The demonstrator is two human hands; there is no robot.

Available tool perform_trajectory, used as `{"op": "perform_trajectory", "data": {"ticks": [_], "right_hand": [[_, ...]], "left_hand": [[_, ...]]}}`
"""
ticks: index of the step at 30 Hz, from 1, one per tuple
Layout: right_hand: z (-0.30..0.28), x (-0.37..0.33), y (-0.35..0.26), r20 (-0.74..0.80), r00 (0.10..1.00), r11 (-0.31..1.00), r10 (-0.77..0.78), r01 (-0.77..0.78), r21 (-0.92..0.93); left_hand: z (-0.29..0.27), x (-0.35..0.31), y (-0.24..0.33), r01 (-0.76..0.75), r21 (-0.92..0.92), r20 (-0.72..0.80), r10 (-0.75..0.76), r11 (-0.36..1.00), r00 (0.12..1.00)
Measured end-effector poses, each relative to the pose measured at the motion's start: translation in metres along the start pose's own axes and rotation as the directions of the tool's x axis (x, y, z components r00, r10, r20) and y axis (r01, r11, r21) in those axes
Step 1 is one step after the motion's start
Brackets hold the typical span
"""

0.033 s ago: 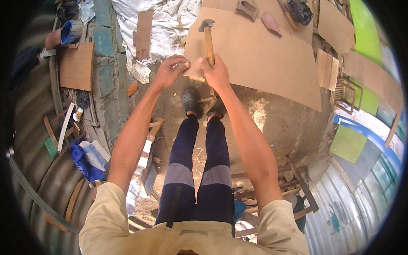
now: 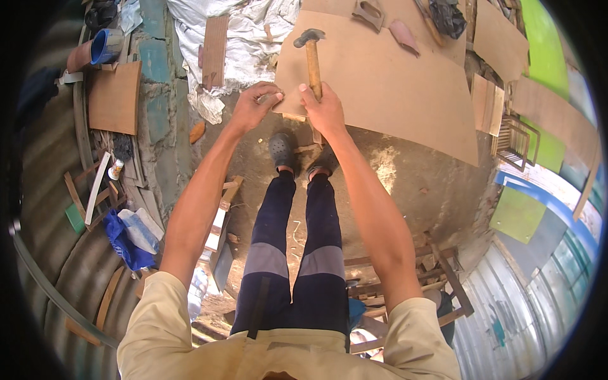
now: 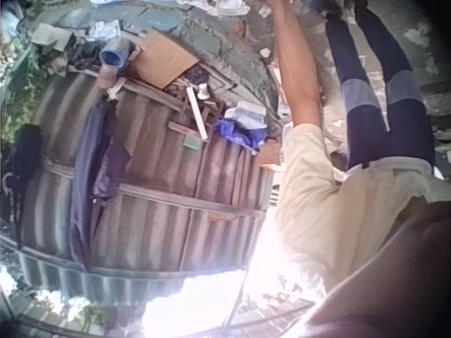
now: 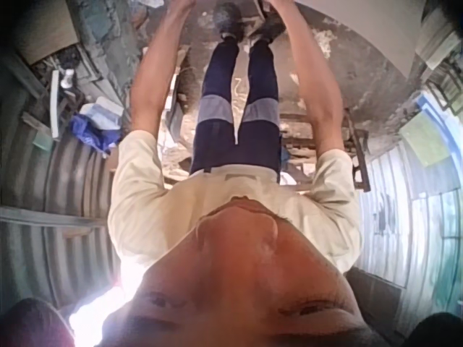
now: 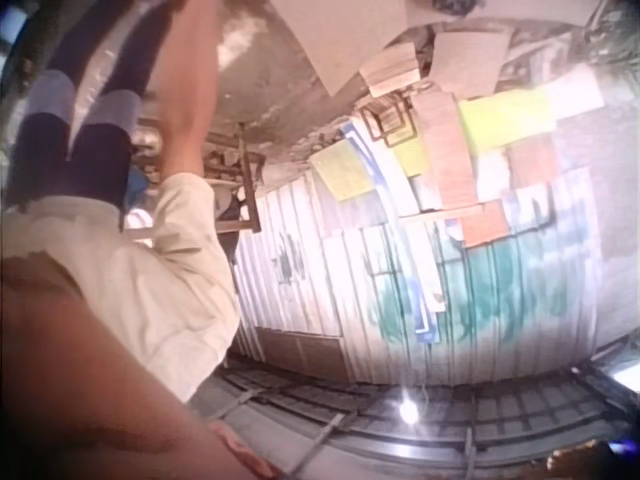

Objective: The person uses a hand saw to cut a large sheet of plywood on a workbench. After cutting, they sand the edges with sandpaper and then hammer nails into the cut piece. The work area is cluttered with wood scraps and tools.

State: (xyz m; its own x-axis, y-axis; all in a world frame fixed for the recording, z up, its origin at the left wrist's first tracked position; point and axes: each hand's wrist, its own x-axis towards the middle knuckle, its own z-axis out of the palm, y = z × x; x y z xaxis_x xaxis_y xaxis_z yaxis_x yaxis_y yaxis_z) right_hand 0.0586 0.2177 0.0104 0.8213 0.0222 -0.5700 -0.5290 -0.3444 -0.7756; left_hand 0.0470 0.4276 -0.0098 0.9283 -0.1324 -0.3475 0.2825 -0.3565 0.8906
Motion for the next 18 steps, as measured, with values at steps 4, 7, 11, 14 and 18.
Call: {"op": "perform_trajectory", "data": {"ticks": [4,7,11,14,18], "right_hand": [[-0.018,-0.039,-0.023,0.019,0.999,0.974,-0.041,0.045,-0.223],[-0.020,-0.080,-0.029,0.062,0.996,0.961,-0.063,0.078,-0.267],[-0.020,-0.104,-0.062,0.173,0.981,0.943,0.086,-0.024,-0.331],[-0.018,-0.111,-0.075,0.122,0.989,0.947,0.079,-0.036,-0.320],[-0.015,-0.106,-0.059,0.055,0.994,0.941,-0.096,0.109,-0.322]], "left_hand": [[0.007,-0.005,-0.009,-0.033,0.003,-0.104,0.033,0.999,0.994],[0.016,-0.010,-0.013,-0.069,-0.011,-0.171,0.066,0.998,0.983],[0.017,-0.011,-0.010,0.001,-0.060,-0.184,-0.012,0.998,0.983],[0.017,-0.013,-0.001,0.041,-0.062,-0.160,-0.050,0.997,0.986],[0.023,-0.013,-0.006,0.016,-0.135,-0.217,-0.046,0.991,0.975]]}}
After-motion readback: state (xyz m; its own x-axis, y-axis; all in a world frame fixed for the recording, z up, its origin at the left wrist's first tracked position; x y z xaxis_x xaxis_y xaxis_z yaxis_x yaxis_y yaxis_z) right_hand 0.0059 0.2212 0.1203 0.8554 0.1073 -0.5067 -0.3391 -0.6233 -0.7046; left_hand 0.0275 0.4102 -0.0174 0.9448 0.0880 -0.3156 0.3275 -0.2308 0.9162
